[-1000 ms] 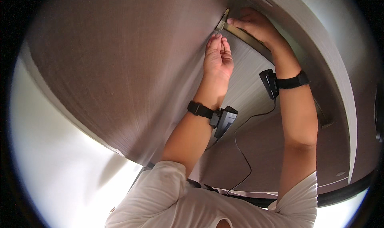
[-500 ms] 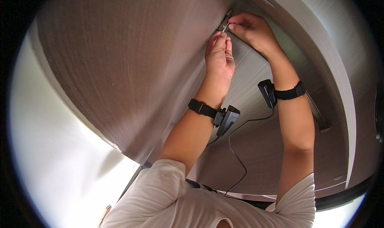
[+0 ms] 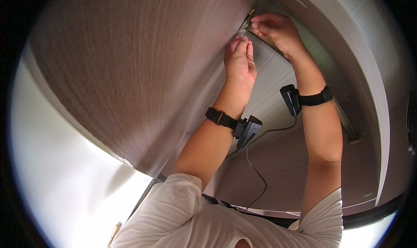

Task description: The person repairs a wardrobe by reaching inside a shelf to manipulate a metal rod and a small plastic component.

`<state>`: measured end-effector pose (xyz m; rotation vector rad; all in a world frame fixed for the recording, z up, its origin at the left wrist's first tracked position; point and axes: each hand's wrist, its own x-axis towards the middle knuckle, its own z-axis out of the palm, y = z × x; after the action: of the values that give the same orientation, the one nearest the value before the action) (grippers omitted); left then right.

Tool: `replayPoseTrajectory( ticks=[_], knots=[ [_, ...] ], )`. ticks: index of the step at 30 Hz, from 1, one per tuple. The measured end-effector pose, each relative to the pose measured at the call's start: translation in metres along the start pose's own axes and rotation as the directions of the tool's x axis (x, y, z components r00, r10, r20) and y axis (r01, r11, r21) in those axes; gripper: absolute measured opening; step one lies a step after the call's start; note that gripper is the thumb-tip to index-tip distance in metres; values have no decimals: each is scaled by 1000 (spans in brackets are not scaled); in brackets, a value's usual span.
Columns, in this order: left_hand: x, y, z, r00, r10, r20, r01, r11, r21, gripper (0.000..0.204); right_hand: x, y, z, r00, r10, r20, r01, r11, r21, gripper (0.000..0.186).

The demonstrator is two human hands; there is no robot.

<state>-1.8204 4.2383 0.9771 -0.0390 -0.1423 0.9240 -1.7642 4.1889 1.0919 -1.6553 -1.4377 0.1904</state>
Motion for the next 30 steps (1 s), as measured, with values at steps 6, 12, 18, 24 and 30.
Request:
replayPoseTrajectory(
  ticks=[6, 12, 18, 24, 30],
  knots=[
    [34, -29, -15, 985, -159, -69, 153, 984, -94, 14, 8, 26, -16, 980, -137, -141, 123, 987, -104, 17],
    [77, -62, -22, 975, -221, -23, 216, 968, -131, 16, 29, 64, -48, 965, -216, -151, 146, 915, -376, 16],
    [80, -63, -15, 946, -324, -4, 322, 942, -95, 19, 29, 62, -50, 933, -295, -205, 166, 860, -483, 16],
    [85, -58, -13, 918, -397, -4, 394, 912, -119, 15, 36, 67, -41, 918, -312, -245, 120, 808, -576, 18],
    [84, -58, -13, 917, -400, 13, 399, 913, -83, 13, 37, 70, -38, 900, -340, -272, 125, 800, -587, 18]
  ],
)
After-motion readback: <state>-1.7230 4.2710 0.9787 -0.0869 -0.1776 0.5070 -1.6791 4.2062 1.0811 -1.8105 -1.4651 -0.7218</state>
